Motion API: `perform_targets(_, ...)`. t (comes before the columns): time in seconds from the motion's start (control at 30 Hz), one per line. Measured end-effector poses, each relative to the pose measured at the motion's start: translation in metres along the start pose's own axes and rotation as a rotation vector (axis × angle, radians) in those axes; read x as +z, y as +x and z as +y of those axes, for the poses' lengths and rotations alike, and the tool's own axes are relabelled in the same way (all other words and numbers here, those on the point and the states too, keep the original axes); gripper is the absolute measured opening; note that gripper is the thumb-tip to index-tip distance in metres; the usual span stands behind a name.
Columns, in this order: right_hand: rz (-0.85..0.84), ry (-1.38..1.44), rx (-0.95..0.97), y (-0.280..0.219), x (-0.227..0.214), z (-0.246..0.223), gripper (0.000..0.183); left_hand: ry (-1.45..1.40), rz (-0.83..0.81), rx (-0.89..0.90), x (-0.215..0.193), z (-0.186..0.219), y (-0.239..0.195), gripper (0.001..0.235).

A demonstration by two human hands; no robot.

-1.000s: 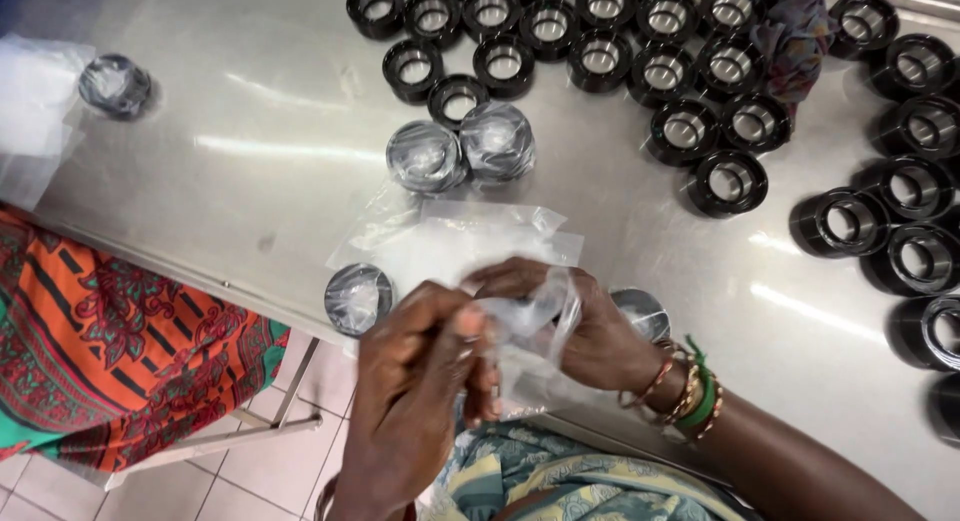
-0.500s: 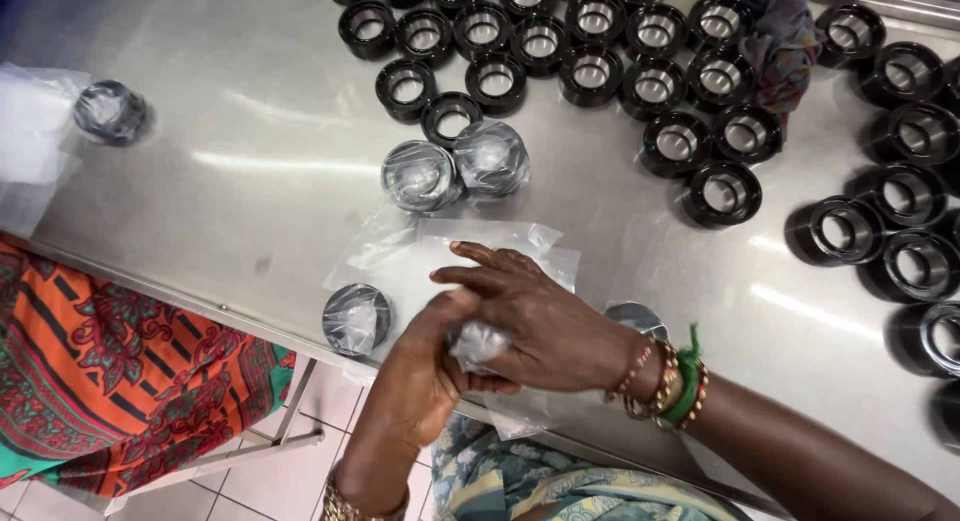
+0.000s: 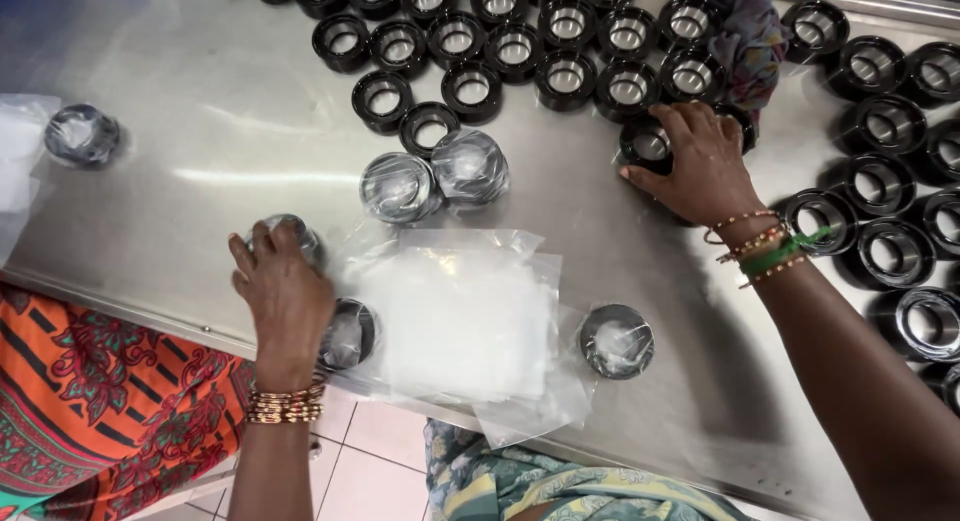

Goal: Packing circular metal parts into plastic bags on a fabrication floor table.

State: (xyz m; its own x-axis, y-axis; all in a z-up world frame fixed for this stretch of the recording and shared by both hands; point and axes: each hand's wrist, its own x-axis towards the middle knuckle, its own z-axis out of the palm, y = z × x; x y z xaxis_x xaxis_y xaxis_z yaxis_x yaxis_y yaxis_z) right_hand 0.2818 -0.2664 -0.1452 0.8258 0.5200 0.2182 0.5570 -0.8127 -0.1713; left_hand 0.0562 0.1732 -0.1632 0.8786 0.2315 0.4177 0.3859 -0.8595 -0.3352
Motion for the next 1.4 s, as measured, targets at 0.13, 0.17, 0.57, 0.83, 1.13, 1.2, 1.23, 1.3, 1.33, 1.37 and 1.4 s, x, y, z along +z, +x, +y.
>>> perform_targets(0.13,-0.149,-0.018,0.168,-0.002,-0.020,-0.038,0.086,-0.504,-0.233,-0.107,-0.099,0.067,-0.013,0.063)
perform_targets(0.17,-0.179,-0.025,0.127,-0.005,-0.016,-0.045,0.086,-0.794,-0.312,0.031,-0.112,0.087,-0.029,0.068)
perform_targets(0.57,-0.302,1.110,0.464,-0.045,-0.006,-0.092,0.074,-1.276,-0.781,0.073,-0.134,0.122,-0.075,0.019)
perform_targets(0.83,-0.759,2.286,0.293,-0.093,-0.013,-0.164,0.045,-1.555,-0.904,-0.359,-0.113,0.120,-0.064,0.034)
perform_targets(1.13,-0.613,2.079,0.514,-0.103,-0.018,-0.164,0.039,-1.589,-0.879,-0.284,-0.113,0.116,-0.065,0.025)
perform_targets(1.2,-0.643,2.016,0.500,-0.108,-0.011,-0.164,0.040,-1.625,-0.942,-0.333,-0.111,0.117,-0.064,0.027)
perform_targets(1.23,-0.640,2.015,0.498,-0.109,-0.009,-0.167,0.040,-1.626,-0.940,-0.331,-0.113,0.117,-0.062,0.027)
perform_targets(1.3,-0.620,2.065,0.540,-0.109,-0.004,-0.175,0.040,-1.574,-1.032,-0.383,-0.116,0.115,-0.057,0.033)
perform_targets(1.33,-0.621,2.065,0.533,-0.106,-0.009,-0.178,0.040,-1.573,-1.025,-0.383,-0.117,0.116,-0.057,0.033)
perform_targets(1.37,-0.590,2.056,0.564,-0.103,-0.013,-0.182,0.040,-1.551,-1.021,-0.383,-0.117,0.117,-0.056,0.035)
perform_targets(1.4,-0.558,2.047,0.595,-0.100,-0.017,-0.185,0.041,-1.528,-1.016,-0.384,-0.117,0.117,-0.056,0.037)
